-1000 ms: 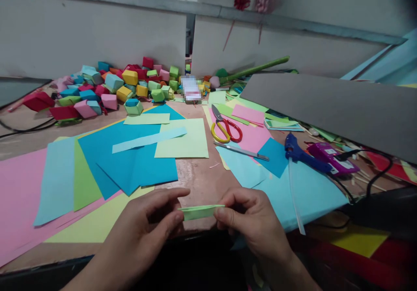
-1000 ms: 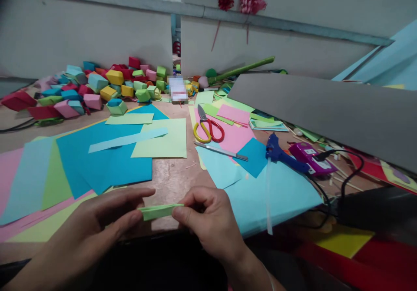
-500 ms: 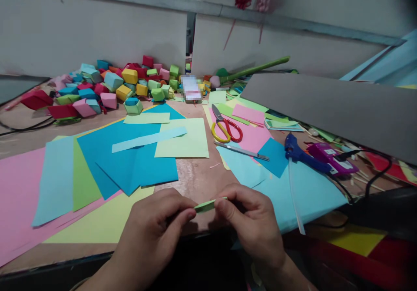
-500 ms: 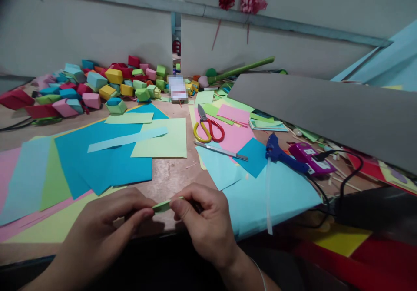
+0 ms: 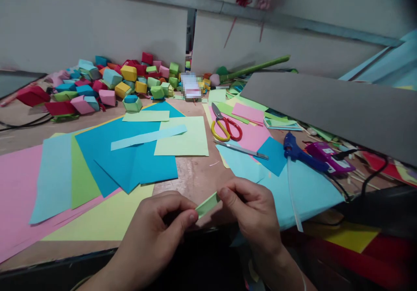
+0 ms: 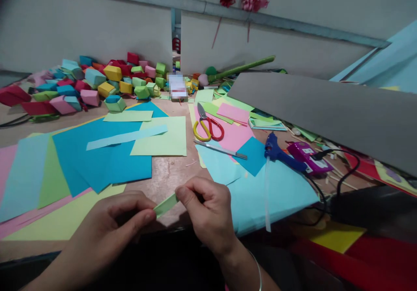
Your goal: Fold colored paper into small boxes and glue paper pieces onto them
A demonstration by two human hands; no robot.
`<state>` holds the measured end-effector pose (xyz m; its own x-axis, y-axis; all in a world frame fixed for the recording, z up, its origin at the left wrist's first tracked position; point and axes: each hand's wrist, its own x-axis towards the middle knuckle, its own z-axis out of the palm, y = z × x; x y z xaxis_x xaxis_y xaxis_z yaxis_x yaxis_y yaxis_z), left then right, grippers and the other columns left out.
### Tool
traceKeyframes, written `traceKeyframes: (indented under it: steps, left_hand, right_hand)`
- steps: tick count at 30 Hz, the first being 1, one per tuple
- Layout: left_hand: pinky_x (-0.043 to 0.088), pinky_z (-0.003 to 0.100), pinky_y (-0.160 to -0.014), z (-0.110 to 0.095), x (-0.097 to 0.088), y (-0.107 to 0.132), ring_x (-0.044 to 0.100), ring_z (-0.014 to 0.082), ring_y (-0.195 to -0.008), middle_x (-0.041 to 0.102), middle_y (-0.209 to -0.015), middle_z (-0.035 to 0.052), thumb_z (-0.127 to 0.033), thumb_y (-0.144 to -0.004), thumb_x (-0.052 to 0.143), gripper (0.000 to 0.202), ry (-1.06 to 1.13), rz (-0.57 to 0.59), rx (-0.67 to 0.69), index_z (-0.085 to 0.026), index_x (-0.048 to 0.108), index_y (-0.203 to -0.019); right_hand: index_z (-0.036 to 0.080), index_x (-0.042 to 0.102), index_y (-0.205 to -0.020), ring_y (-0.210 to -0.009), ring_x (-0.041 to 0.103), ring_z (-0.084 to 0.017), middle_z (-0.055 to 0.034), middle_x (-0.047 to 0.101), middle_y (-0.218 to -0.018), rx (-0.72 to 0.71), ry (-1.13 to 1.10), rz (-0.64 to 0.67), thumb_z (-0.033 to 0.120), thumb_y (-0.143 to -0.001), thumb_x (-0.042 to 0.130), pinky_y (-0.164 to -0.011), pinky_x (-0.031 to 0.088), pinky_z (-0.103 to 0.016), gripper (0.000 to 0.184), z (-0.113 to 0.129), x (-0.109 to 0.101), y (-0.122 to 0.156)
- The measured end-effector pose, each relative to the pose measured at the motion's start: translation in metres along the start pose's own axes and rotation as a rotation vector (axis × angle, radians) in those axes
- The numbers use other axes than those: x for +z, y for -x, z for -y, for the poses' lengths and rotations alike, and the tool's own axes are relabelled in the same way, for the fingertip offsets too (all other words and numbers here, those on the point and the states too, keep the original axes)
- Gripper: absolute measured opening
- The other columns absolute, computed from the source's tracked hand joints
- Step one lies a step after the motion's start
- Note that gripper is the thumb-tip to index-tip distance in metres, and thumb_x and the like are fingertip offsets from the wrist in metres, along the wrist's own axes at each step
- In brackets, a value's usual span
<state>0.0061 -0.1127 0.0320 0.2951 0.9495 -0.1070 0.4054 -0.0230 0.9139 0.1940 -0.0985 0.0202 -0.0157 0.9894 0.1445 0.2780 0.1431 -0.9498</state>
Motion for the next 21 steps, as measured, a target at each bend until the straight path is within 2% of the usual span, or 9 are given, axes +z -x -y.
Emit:
traceKeyframes:
  steps: [4, 9, 11, 14, 16, 19, 21]
  left_hand:
    - [0.042, 0.021, -0.055, 0.0, 0.004, 0.0, 0.057, 0.0137, -0.06, 0.066, -0.066, 0.0006, -0.031, -0.084, 0.058, 0.021, 0.048, -0.054, -0.063, -0.019, 0.07, -0.072]
    - [0.038, 0.02, -0.048, 0.004, 0.004, 0.001, 0.05, 0.011, -0.05, 0.061, -0.062, -0.0014, -0.036, -0.085, 0.057, 0.024, 0.136, 0.063, -0.169, -0.018, 0.066, -0.071]
    - [0.041, 0.021, -0.052, 0.005, 0.002, 0.001, 0.053, 0.0122, -0.055, 0.062, -0.066, -0.0008, -0.036, -0.086, 0.056, 0.024, 0.1, 0.091, -0.127, -0.019, 0.066, -0.072]
    - [0.046, 0.023, -0.066, 0.007, 0.0, -0.001, 0.06, 0.0165, -0.073, 0.067, -0.078, 0.0009, -0.036, -0.084, 0.059, 0.017, 0.03, 0.129, 0.059, -0.022, 0.067, -0.08]
    - [0.047, 0.024, -0.068, 0.006, 0.001, -0.002, 0.061, 0.0179, -0.076, 0.068, -0.08, 0.0013, -0.038, -0.085, 0.059, 0.018, 0.049, 0.156, 0.078, -0.023, 0.068, -0.085]
    - [0.045, 0.022, -0.058, 0.004, 0.004, -0.003, 0.059, 0.0162, -0.064, 0.069, -0.071, 0.0017, -0.042, -0.085, 0.057, 0.026, 0.164, 0.183, -0.099, -0.021, 0.071, -0.079]
    - [0.042, 0.022, -0.054, 0.003, 0.005, -0.004, 0.056, 0.0145, -0.057, 0.068, -0.066, 0.002, -0.045, -0.082, 0.061, 0.029, 0.242, 0.165, -0.212, -0.019, 0.072, -0.074]
  right_hand:
    - [0.019, 0.054, -0.062, -0.046, 0.041, -0.009, 0.0049, 0.046, -0.051, 0.001, 0.003, 0.039, 0.037, -0.088, 0.057, -0.043, 0.033, -0.021, 0.032, -0.005, 0.005, 0.0]
    - [0.018, 0.054, -0.062, -0.05, 0.042, -0.009, 0.0045, 0.046, -0.053, -0.116, 0.153, -0.053, 0.028, -0.087, 0.056, -0.047, 0.034, -0.021, 0.028, -0.004, 0.006, 0.002]
    - [0.017, 0.055, -0.062, -0.05, 0.044, -0.009, 0.0044, 0.048, -0.053, -0.118, 0.137, -0.031, 0.028, -0.088, 0.055, -0.048, 0.035, -0.021, 0.028, -0.002, 0.007, 0.002]
    - [0.017, 0.056, -0.061, -0.05, 0.048, -0.009, 0.0034, 0.053, -0.054, -0.12, 0.105, 0.052, 0.027, -0.087, 0.055, -0.05, 0.038, -0.021, 0.028, 0.002, 0.009, 0.003]
    - [0.017, 0.057, -0.061, -0.051, 0.051, -0.009, 0.0019, 0.057, -0.055, -0.117, 0.106, 0.093, 0.026, -0.088, 0.054, -0.051, 0.039, -0.022, 0.029, 0.003, 0.011, 0.005]
    - [0.016, 0.063, -0.065, -0.053, 0.055, -0.01, 0.0001, 0.062, -0.058, -0.164, 0.149, 0.133, 0.027, -0.089, 0.055, -0.054, 0.041, -0.022, 0.028, 0.007, 0.005, 0.009]
    - [0.016, 0.067, -0.073, -0.059, 0.059, -0.011, -0.0002, 0.065, -0.063, -0.237, 0.223, 0.177, 0.028, -0.093, 0.052, -0.059, 0.043, -0.021, 0.027, 0.011, -0.01, 0.007]
